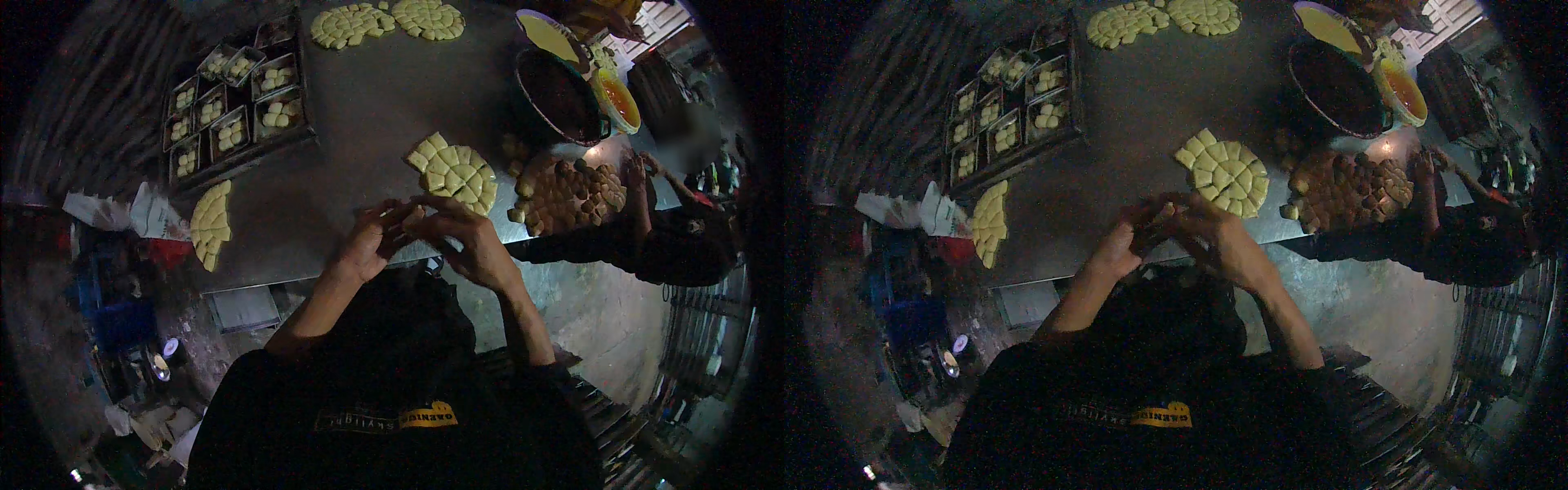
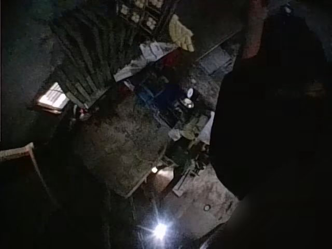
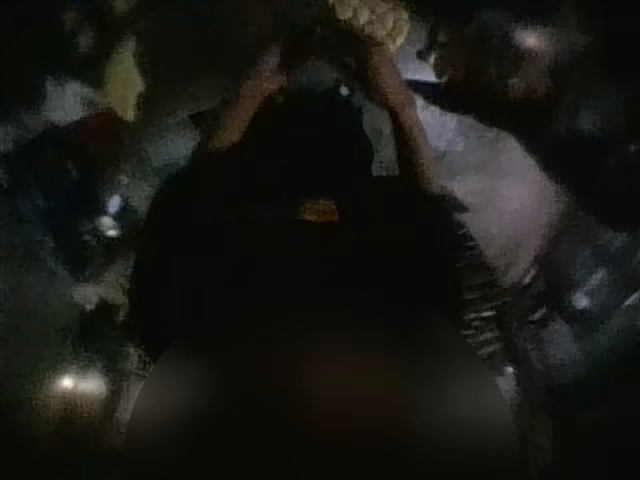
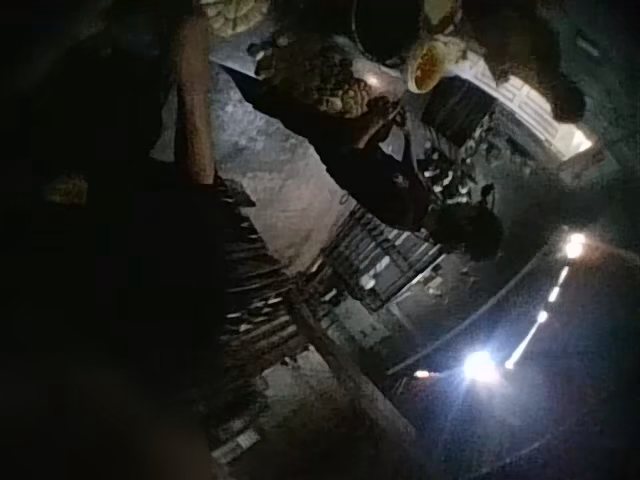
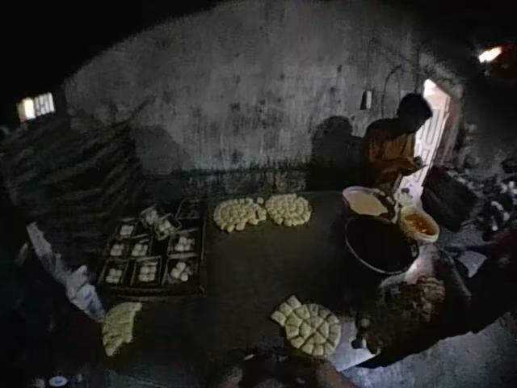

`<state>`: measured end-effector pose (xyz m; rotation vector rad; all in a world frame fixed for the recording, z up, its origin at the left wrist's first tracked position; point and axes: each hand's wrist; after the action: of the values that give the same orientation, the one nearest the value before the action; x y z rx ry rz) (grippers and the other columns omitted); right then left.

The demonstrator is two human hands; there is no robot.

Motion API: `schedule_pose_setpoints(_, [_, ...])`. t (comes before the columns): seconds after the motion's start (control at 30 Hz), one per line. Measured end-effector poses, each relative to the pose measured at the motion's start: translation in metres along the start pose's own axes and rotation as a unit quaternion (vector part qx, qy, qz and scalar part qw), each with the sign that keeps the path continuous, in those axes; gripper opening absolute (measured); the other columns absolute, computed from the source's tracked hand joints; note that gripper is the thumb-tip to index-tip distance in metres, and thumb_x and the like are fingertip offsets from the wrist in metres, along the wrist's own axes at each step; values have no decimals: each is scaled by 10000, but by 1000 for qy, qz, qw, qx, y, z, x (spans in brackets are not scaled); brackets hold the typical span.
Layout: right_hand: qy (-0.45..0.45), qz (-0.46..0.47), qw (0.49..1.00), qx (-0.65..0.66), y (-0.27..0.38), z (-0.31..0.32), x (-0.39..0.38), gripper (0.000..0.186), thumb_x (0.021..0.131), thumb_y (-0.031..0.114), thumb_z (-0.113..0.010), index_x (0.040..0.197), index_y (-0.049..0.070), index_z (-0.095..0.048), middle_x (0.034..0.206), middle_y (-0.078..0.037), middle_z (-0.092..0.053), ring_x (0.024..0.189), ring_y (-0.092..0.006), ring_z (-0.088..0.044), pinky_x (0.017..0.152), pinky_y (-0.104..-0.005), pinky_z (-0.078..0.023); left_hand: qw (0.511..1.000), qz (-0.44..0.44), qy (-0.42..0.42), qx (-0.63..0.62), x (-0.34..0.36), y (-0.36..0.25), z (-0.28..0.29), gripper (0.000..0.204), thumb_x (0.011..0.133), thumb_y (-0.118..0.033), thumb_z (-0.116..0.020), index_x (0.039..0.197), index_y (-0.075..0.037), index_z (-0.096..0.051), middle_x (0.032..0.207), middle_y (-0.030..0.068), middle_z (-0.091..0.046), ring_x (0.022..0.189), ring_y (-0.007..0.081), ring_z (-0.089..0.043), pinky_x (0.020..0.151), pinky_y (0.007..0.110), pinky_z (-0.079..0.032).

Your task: The person prepares small dough pieces by hand on a metal table, dipping them into a liquid before arranging them on trays.

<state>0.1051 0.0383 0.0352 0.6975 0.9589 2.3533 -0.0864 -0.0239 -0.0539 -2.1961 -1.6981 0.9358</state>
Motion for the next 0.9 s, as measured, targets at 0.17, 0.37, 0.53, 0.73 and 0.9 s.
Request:
schedule_pose_setpoints(0.17, [-25, 0, 997, 78, 6, -5, -14, 279, 793, -63, -713, 1051, 25, -656, 1018, -99, -698, 899, -216, -707, 797, -324, -562, 997, -4, 26, 74, -19, -20, -23, 211, 914, -156, -676, 1093, -44, -664, 1048, 47, -681, 934, 133, -656, 849, 299, -543])
schedule_pose_setpoints(0.37, [-4, -206, 956, 211, 4, 15, -8, 111, 921, -6, -618, 1022, -49, -629, 923, -86, -673, 752, -145, -670, 616, -284, -547, 859, -285, 66, 420, -20, -19, -50, 210, 914, -157, -691, 1070, -17, -680, 964, 46, -700, 879, 105, -655, 757, 259, -546])
schedule_pose_setpoints(0.53, [-69, -78, 994, 46, -23, 18, -6, 210, 871, 9, -688, 1077, -26, -670, 1117, -103, -641, 857, -159, -653, 701, -301, -554, 829, -269, -64, 486, -10, -15, -59, 217, 918, -174, -688, 1048, 1, -687, 906, 32, -696, 870, 100, -657, 750, 266, -560])
schedule_pose_setpoints(0.73, [14, -108, 993, 46, -45, 44, 7, 334, 826, 57, -746, 1157, 76, -702, 1037, -84, -686, 858, -186, -660, 721, -315, -543, 959, -119, -132, 221, 13, 11, -76, 278, 961, -192, -631, 1157, 4, -634, 1070, 77, -660, 880, 151, -675, 806, 331, -606])
schedule_pose_setpoints(0.9, [49, 39, 994, 85, -85, 59, 14, 251, 822, 51, -750, 1071, 45, -716, 913, -72, -708, 788, -175, -669, 699, -299, -530, 991, -10, -82, 107, 27, 11, -74, 363, 975, -185, -609, 1284, -6, -545, 1211, 91, -604, 991, 164, -653, 865, 348, -595])
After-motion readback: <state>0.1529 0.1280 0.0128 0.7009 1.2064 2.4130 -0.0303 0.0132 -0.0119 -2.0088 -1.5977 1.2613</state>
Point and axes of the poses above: each hand's wrist, its own x-axis towards the middle knuckle, its own z-axis out of the back of the hand, y = z × x
